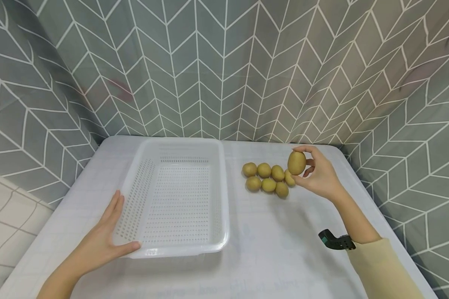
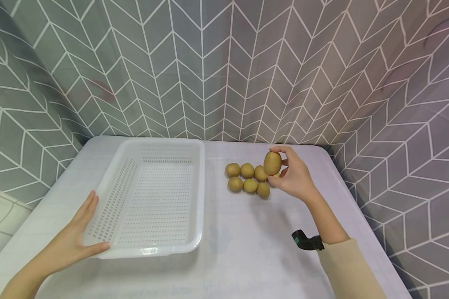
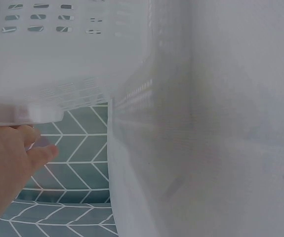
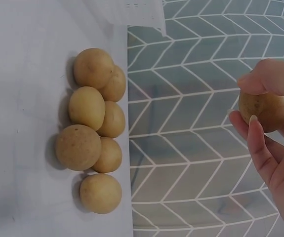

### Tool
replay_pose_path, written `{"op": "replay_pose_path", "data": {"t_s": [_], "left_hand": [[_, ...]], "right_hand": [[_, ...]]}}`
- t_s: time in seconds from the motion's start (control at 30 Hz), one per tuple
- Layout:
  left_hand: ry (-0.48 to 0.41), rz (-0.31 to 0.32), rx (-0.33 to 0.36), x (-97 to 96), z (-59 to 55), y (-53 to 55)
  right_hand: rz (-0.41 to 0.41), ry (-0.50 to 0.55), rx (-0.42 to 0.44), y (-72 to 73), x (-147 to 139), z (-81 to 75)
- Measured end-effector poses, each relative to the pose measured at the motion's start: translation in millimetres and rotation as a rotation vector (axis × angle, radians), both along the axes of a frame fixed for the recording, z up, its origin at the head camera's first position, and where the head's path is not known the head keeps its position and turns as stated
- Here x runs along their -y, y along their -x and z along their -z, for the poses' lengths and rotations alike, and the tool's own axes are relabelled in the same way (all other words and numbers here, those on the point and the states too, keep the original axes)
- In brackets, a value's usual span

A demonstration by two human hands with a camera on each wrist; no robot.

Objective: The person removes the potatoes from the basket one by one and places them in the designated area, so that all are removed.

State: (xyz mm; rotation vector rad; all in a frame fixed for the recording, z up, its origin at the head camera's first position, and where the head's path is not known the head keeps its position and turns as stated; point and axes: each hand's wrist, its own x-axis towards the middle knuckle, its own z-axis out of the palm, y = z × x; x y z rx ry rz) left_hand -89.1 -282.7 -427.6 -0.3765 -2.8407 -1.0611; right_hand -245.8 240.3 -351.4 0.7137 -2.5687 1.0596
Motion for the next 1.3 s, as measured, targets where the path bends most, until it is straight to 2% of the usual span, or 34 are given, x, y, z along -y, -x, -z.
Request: {"op": "replay_pose_path", "data": {"t_s": [0.33, 0.87, 1.07, 1.3], "left_hand": [[-0.007, 0.006, -0.011, 1.0, 1.5, 0.3], [-0.004, 0.001, -0.016, 0.6, -0.1, 0.6], [0.007, 0.001, -0.025, 1.0, 0.5, 0.3], [-0.002, 0.007, -0.010, 0.4, -0.1, 0.2]], "right_hand": [[-0.012, -0.041, -0.013, -2.3, -2.3, -0.9], [0.012, -0.082, -0.006, -1.3, -18.0, 3.5], [0.011, -0.088, 0.034, -1.6, -29.9, 13.8], [0.027, -0.128, 0.077, 2.1, -43.0, 35.9]]}}
